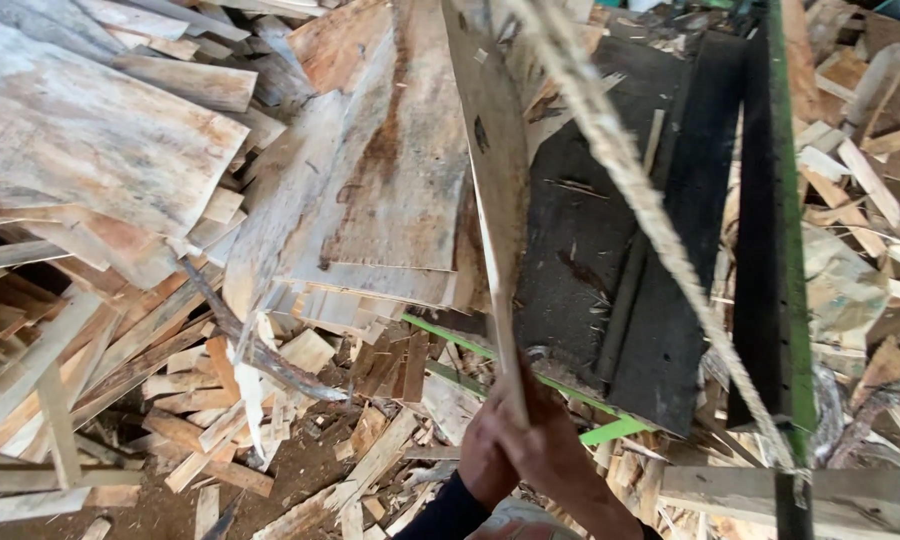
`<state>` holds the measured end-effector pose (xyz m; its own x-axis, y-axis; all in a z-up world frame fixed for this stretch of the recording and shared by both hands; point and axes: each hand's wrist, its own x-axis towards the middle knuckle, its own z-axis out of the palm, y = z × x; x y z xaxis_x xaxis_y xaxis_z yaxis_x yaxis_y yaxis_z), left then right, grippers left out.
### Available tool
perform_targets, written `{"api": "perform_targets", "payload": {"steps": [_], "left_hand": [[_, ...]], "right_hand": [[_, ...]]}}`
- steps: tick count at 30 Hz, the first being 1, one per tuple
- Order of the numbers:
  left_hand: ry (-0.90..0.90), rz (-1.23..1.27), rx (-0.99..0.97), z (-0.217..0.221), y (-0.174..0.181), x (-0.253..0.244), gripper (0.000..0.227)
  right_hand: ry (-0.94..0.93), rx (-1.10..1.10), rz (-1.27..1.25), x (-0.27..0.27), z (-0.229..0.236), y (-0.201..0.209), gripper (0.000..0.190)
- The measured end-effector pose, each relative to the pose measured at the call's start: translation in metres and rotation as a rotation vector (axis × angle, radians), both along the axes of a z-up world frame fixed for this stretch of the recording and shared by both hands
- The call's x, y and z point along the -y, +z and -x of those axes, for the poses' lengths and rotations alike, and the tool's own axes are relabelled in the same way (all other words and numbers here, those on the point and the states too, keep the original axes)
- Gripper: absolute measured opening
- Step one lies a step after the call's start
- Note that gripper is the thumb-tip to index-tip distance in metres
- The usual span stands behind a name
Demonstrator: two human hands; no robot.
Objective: Feeding large sheets of wood veneer or bark into a mechanical shearing machine to cut them to size.
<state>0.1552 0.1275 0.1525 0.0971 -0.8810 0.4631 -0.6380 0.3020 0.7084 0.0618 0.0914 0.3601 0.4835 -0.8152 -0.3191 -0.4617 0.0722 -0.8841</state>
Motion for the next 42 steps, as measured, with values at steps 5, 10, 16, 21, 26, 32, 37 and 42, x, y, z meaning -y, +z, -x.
{"api": "perform_targets", "payload": {"steps": [5, 10, 16, 21, 26, 32, 37, 42], "left_hand": [[-0.179, 0.086, 0.354, 0.051, 0.073, 0.019, 0.064], [-0.626, -0.137, 0.369, 0.104, 0.086, 0.007, 0.071], [-0.016, -0.402, 0.231, 0.082, -0.047, -0.031, 0.087], [-0.382, -0.747, -0.353, 0.061, -0.19, -0.015, 0.074], [-0.545, -0.52, -0.293, 0.093, -0.174, 0.002, 0.042], [-0.4, -0.822, -1.204, 0.109, -0.179, -0.02, 0.053], [-0.382, -0.984, -1.108, 0.109, -0.061, -0.015, 0.064], [-0.372, -1.067, -1.167, 0.102, -0.031, -0.028, 0.084]], "right_hand": [[-0.607, 0.169, 0.135, -0.002, 0.144, -0.13, 0.041], [-0.934, 0.42, 0.312, -0.105, 0.225, -0.317, 0.038], [-1.418, 0.982, -0.41, -0.136, 0.224, -0.312, 0.045], [-0.964, 0.888, -0.288, -0.149, 0.244, -0.356, 0.038], [-0.519, 0.328, 0.414, -0.171, 0.283, -0.376, 0.039], [-0.928, 0.153, -0.078, -0.183, 0.255, -0.297, 0.045], [-1.19, 0.713, -0.713, -0.183, 0.256, -0.299, 0.065], [-1.168, 0.634, -0.645, -0.189, 0.27, -0.336, 0.07]]}}
